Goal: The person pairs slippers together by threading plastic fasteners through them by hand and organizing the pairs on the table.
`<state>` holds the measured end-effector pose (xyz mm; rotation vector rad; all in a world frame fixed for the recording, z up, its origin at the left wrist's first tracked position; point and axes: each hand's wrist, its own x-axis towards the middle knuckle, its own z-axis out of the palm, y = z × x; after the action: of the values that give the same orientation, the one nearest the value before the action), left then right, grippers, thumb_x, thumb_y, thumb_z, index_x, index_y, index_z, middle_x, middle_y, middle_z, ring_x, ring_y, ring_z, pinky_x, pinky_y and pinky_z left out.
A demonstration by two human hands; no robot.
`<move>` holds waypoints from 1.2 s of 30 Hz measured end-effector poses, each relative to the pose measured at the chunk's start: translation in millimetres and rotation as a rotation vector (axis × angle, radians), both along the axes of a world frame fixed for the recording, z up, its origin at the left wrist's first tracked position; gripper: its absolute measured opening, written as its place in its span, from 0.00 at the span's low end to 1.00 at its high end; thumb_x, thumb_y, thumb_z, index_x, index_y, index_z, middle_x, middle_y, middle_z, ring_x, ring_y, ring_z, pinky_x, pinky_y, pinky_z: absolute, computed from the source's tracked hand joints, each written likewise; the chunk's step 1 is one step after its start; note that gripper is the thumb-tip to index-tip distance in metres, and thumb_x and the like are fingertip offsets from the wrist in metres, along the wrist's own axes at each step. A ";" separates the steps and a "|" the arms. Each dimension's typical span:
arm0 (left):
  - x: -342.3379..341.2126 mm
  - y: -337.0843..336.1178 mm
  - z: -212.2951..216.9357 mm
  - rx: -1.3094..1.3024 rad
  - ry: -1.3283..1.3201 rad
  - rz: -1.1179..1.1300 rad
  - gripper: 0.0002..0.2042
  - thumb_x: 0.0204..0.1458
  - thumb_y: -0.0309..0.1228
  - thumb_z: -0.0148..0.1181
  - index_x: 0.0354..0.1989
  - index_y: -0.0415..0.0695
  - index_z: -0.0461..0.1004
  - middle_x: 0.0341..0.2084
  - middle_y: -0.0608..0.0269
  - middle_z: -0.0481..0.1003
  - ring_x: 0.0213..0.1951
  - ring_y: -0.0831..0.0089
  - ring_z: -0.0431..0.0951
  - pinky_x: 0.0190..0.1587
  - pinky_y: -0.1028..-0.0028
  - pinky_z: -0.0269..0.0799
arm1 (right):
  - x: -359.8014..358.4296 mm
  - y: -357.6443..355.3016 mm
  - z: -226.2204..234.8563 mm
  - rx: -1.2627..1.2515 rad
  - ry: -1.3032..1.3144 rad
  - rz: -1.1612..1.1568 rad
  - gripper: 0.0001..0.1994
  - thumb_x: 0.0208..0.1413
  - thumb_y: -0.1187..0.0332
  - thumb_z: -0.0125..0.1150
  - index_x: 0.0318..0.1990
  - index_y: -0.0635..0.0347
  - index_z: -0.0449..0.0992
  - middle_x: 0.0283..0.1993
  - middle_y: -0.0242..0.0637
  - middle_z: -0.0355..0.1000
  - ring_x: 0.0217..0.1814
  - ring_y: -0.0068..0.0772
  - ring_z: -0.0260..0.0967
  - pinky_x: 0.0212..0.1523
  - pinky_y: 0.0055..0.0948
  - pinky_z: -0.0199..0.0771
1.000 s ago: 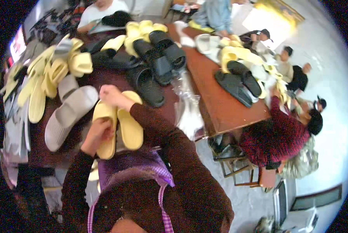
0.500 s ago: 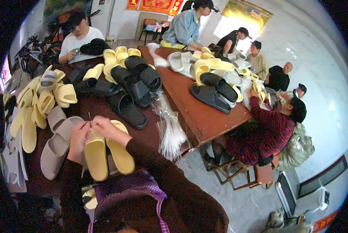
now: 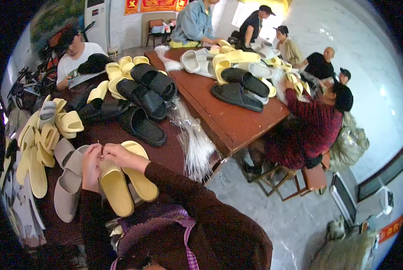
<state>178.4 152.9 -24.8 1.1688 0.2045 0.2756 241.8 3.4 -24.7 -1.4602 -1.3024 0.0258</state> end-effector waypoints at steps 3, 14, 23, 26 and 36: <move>6.4 -3.0 3.7 -0.017 -0.094 0.018 0.02 0.52 0.24 0.52 0.32 0.41 0.71 0.26 0.66 0.73 0.28 0.81 0.70 0.30 0.82 0.64 | 2.0 0.4 0.1 0.058 0.024 -0.040 0.02 0.50 0.77 0.55 0.31 0.65 0.69 0.30 0.39 0.67 0.33 0.35 0.66 0.36 0.30 0.67; 4.2 -10.4 -1.5 0.120 -0.184 -0.042 0.02 0.53 0.25 0.50 0.32 0.41 0.70 0.20 0.71 0.65 0.24 0.84 0.63 0.28 0.83 0.59 | 14.2 -11.6 1.4 0.163 0.463 -0.171 0.04 0.54 0.75 0.53 0.28 0.63 0.69 0.20 0.28 0.64 0.22 0.18 0.63 0.23 0.21 0.65; 0.3 -18.2 2.5 0.152 0.034 -0.042 0.03 0.55 0.27 0.50 0.35 0.42 0.69 0.19 0.76 0.63 0.18 0.90 0.57 0.18 0.87 0.49 | 35.5 19.5 6.2 0.327 0.653 -0.152 0.05 0.57 0.71 0.53 0.30 0.60 0.69 0.20 0.25 0.63 0.19 0.14 0.60 0.18 0.17 0.63; -6.5 -11.8 -4.3 0.040 0.011 0.060 0.04 0.54 0.29 0.54 0.34 0.44 0.72 0.18 0.79 0.63 0.17 0.91 0.56 0.17 0.87 0.46 | 23.3 40.8 7.9 0.333 0.698 -0.126 0.04 0.57 0.70 0.54 0.32 0.59 0.69 0.20 0.25 0.64 0.18 0.14 0.59 0.18 0.17 0.62; 5.7 -15.8 -5.0 0.176 -0.115 0.023 0.09 0.52 0.30 0.56 0.37 0.38 0.74 0.25 0.69 0.72 0.27 0.84 0.68 0.29 0.83 0.63 | 32.8 3.5 -4.2 0.080 0.527 -0.158 0.04 0.56 0.77 0.51 0.39 0.64 0.69 0.26 0.30 0.68 0.28 0.20 0.65 0.32 0.19 0.67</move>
<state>184.2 137.2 -29.8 1.3211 0.0938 0.3860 274.6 6.9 -29.0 -1.3630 -0.7512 0.2358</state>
